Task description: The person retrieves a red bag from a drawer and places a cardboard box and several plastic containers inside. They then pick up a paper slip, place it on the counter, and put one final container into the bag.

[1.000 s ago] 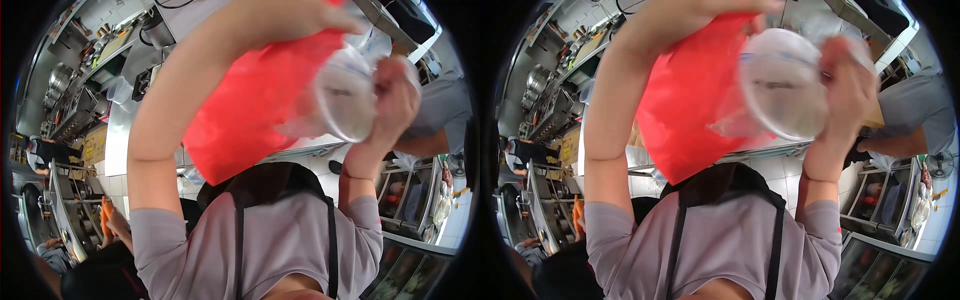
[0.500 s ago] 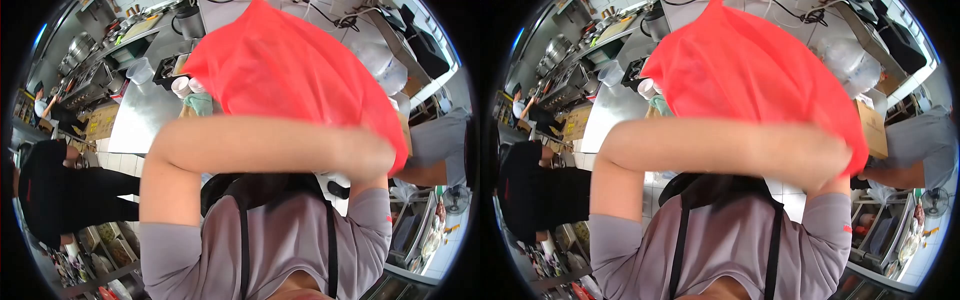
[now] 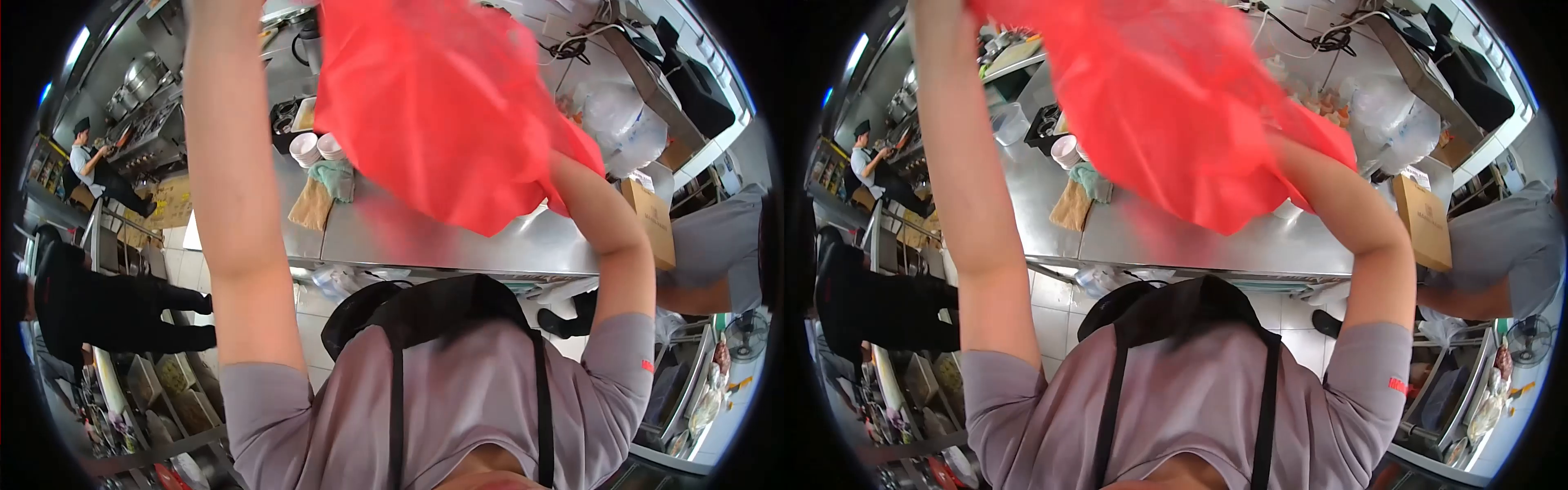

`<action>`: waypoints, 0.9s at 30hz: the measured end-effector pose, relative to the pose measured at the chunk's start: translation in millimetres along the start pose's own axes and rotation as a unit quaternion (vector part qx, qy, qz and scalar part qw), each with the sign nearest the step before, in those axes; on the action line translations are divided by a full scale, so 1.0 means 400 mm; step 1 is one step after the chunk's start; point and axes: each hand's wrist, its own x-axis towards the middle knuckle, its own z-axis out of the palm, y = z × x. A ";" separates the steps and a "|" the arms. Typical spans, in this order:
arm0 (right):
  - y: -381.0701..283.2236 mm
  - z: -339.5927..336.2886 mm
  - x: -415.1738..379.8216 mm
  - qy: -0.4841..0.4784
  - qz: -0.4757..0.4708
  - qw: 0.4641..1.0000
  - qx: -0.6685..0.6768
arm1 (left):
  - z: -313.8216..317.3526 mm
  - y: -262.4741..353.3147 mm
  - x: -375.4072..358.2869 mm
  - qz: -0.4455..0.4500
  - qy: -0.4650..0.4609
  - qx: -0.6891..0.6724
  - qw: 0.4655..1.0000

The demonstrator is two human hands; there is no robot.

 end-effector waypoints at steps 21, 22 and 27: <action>0.174 0.414 0.248 -0.145 0.017 0.965 -0.220 | -0.116 0.110 -0.397 -0.214 -0.295 -0.447 0.817; 0.152 0.447 0.271 -0.108 0.026 0.973 -0.202 | -0.111 0.112 -0.402 -0.193 -0.354 -0.431 0.807; 0.097 0.485 0.303 -0.002 0.043 0.992 -0.117 | -0.079 0.156 -0.449 -0.321 -0.240 -0.242 0.884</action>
